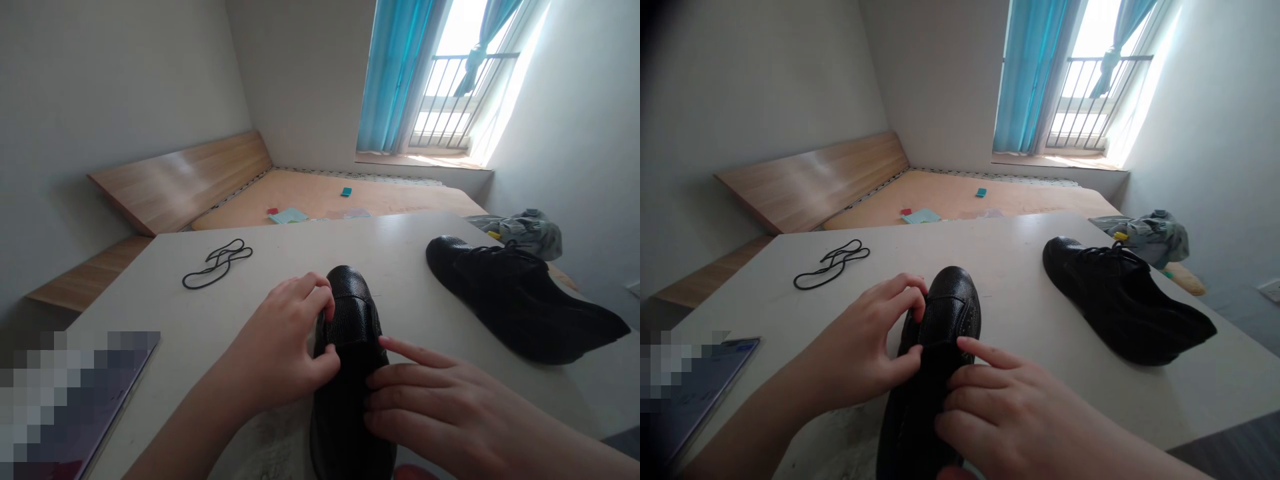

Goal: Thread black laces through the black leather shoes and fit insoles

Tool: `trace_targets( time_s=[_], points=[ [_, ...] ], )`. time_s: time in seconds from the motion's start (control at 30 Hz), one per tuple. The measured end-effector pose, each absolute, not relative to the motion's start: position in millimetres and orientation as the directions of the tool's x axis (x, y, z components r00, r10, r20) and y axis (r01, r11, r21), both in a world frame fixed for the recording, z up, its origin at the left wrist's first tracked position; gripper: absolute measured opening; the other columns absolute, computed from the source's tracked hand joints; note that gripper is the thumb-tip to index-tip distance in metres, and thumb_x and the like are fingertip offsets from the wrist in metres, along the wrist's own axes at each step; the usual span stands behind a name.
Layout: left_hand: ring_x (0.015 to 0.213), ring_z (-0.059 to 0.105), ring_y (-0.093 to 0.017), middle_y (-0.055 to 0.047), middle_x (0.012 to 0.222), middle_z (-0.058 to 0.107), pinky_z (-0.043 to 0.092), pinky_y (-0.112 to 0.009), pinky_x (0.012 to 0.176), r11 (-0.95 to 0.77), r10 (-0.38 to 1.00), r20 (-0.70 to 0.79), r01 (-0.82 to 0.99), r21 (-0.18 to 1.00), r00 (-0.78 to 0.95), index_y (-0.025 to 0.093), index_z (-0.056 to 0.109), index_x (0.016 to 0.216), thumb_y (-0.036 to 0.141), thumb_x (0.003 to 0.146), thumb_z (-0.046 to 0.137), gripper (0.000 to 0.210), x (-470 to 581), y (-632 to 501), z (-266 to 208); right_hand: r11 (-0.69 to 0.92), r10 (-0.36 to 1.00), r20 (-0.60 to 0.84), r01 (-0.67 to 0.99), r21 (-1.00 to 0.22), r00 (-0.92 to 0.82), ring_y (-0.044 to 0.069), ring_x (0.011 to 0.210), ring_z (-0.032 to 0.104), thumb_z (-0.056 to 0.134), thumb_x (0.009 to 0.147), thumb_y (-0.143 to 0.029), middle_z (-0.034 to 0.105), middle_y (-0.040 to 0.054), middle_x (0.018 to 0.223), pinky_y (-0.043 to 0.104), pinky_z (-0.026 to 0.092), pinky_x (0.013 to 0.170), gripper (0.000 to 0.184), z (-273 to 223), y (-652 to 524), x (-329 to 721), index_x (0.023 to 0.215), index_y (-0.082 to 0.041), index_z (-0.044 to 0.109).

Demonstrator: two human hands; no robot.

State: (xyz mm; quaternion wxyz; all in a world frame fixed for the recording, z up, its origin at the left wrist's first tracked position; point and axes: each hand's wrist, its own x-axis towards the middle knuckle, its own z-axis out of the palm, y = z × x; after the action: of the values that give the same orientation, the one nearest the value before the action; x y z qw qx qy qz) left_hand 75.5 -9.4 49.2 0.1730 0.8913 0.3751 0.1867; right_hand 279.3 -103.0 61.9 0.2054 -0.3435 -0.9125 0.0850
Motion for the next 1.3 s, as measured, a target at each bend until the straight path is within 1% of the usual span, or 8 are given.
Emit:
trace_targets(
  time_s=[0.2, 0.4, 0.63, 0.83, 0.9, 1.07, 1.17, 1.3],
  points=[
    [0.094, 0.052, -0.020, -0.004, 0.107, 0.049, 0.045, -0.037, 0.084, -0.550, 0.797, 0.162, 0.586, 0.595, 0.582, 0.022, 0.045, 0.086, 0.018, 0.069, 0.058, 0.021, 79.8, -15.0, 43.3, 0.723, 0.690, 0.298, 0.646, -0.246, -0.659, 0.018, 0.087, 0.065, 0.049, 0.079, -0.013, 0.070, 0.0023, 0.078, 0.039, 0.024, 0.118, 0.022, 62.2, -82.3, 261.2, 0.086, -0.020, 0.070],
    [0.085, 0.055, -0.019, -0.002, 0.092, 0.056, 0.044, -0.035, 0.075, -0.534, 0.844, 0.339, 0.600, 0.596, 0.415, 0.023, 0.052, 0.091, 0.024, 0.087, 0.046, 0.008, 91.2, -11.4, 33.8, 0.695, 0.694, 0.356, 0.712, -0.102, -0.626, 0.020, 0.091, 0.063, 0.046, 0.081, -0.011, 0.067, 0.0055, 0.080, 0.045, 0.035, 0.110, 0.023, 72.2, -64.2, 257.2, 0.086, -0.018, 0.068],
    [0.087, 0.058, -0.017, -0.001, 0.098, 0.061, 0.048, -0.031, 0.076, -0.485, 0.867, 0.322, 0.496, 0.720, 0.380, 0.023, 0.056, 0.098, 0.019, 0.080, 0.052, 0.019, 89.3, -9.5, 28.2, 0.627, 0.776, 0.244, 0.752, -0.204, -0.581, 0.017, 0.084, 0.058, 0.052, 0.084, -0.013, 0.063, 0.0040, 0.091, 0.034, 0.045, 0.080, 0.011, 81.9, -30.5, 263.0, 0.087, -0.018, 0.061],
    [0.089, 0.057, -0.016, -0.002, 0.100, 0.057, 0.049, -0.030, 0.078, -0.414, 0.898, 0.294, 0.410, 0.813, 0.326, 0.025, 0.046, 0.117, 0.022, 0.084, 0.053, 0.034, 86.7, -7.6, 22.7, 0.460, 0.887, 0.119, 0.834, -0.304, -0.446, 0.017, 0.083, 0.055, 0.051, 0.087, -0.022, 0.061, 0.0036, 0.092, 0.032, 0.041, 0.076, 0.011, 78.7, 0.0, 280.2, 0.090, -0.019, 0.061],
    [0.093, 0.055, -0.016, -0.002, 0.102, 0.056, 0.047, -0.031, 0.084, -0.464, 0.867, 0.303, 0.419, 0.781, 0.396, 0.023, 0.056, 0.102, 0.026, 0.088, 0.049, 0.016, 86.4, -7.1, 23.5, 0.444, 0.896, 0.121, 0.856, -0.264, -0.427, 0.018, 0.085, 0.055, 0.050, 0.088, -0.023, 0.062, 0.0041, 0.093, 0.033, 0.041, 0.077, 0.013, 81.4, -4.0, 282.7, 0.089, -0.018, 0.062],
    [0.100, 0.053, -0.018, -0.004, 0.106, 0.053, 0.043, -0.032, 0.090, -0.509, 0.836, 0.317, 0.419, 0.751, 0.448, 0.022, 0.065, 0.093, 0.029, 0.091, 0.045, 0.022, 87.1, -6.1, 24.0, 0.634, 0.739, 0.327, 0.773, -0.040, -0.589, 0.021, 0.087, 0.055, 0.053, 0.086, -0.019, 0.064, 0.0044, 0.087, 0.042, 0.039, 0.086, 0.013, 87.2, -44.9, 264.4, 0.082, -0.019, 0.065],
    [0.102, 0.052, -0.018, -0.004, 0.106, 0.051, 0.042, -0.031, 0.091, -0.497, 0.842, 0.316, 0.400, 0.770, 0.437, 0.021, 0.066, 0.095, 0.024, 0.087, 0.045, 0.022, 87.0, -5.4, 21.5, 0.795, 0.604, 0.083, 0.591, -0.139, -0.793, 0.016, 0.075, 0.060, 0.064, 0.078, -0.015, 0.067, -0.0008, 0.078, 0.034, 0.044, 0.083, 0.008, 86.9, -61.6, 248.8, 0.071, -0.020, 0.063],
    [0.103, 0.051, -0.018, -0.004, 0.107, 0.050, 0.041, -0.032, 0.092, -0.450, 0.853, 0.263, 0.378, 0.809, 0.451, 0.021, 0.067, 0.094, 0.015, 0.082, 0.039, 0.030, 86.1, -3.2, 20.4, 0.785, 0.506, -0.289, 0.573, -0.237, -0.813, 0.009, 0.054, 0.056, 0.066, 0.075, -0.011, 0.068, -0.0059, 0.070, 0.026, 0.039, 0.050, 0.012, 91.6, -56.0, 233.9, 0.068, -0.020, 0.066]
  ],
)
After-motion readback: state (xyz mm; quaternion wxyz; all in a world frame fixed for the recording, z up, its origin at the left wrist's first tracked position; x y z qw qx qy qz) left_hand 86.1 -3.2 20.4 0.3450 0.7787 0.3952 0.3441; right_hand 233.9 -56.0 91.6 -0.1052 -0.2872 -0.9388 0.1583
